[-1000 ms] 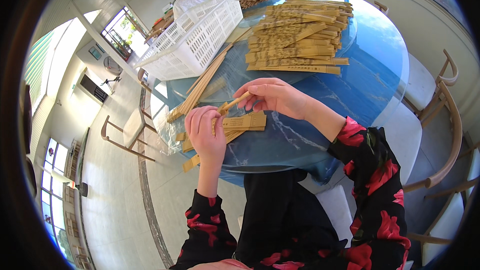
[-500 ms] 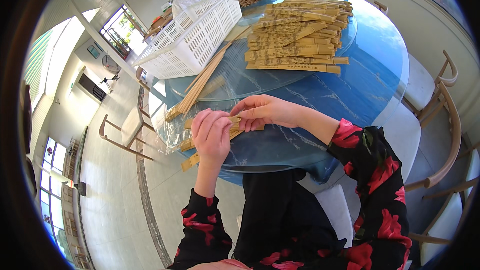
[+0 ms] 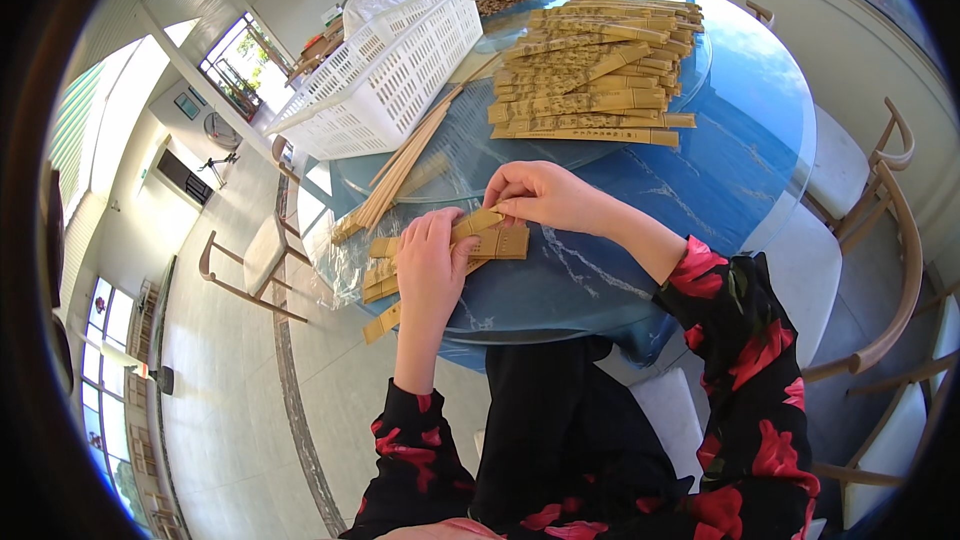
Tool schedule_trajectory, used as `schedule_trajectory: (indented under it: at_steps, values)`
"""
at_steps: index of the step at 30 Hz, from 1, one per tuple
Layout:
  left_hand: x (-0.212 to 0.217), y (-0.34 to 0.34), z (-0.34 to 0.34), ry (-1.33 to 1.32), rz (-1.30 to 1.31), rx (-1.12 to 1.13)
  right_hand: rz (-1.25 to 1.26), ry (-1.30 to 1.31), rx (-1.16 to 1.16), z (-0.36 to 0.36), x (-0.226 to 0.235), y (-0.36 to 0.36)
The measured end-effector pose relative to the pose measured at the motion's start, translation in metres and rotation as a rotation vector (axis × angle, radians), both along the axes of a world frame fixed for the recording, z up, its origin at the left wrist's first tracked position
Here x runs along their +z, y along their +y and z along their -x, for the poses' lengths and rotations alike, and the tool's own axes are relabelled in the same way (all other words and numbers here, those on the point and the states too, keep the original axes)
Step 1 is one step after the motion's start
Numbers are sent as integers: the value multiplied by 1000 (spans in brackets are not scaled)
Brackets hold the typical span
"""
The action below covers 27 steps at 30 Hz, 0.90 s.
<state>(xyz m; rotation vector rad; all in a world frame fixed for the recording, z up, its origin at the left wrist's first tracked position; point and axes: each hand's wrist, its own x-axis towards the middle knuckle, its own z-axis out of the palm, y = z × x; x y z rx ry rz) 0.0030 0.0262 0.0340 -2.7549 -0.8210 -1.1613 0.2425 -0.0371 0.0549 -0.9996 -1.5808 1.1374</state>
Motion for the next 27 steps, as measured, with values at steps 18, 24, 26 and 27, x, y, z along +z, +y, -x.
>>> schedule_trajectory:
  at_steps: [18, 24, 26, 27]
  values:
    - [0, -3, -2, -98, 75, -157, 278, 237, 74, -3, 1, -7]
    - [-6, 0, -5, -34, 42, -115, 224, 23, -44, -7, -5, -2]
    - [-13, 2, -13, -42, 49, -111, 90, -169, -156, -12, -6, -2]
    - [-16, 4, -14, -50, 61, -100, 30, -159, -243, -12, -9, 1]
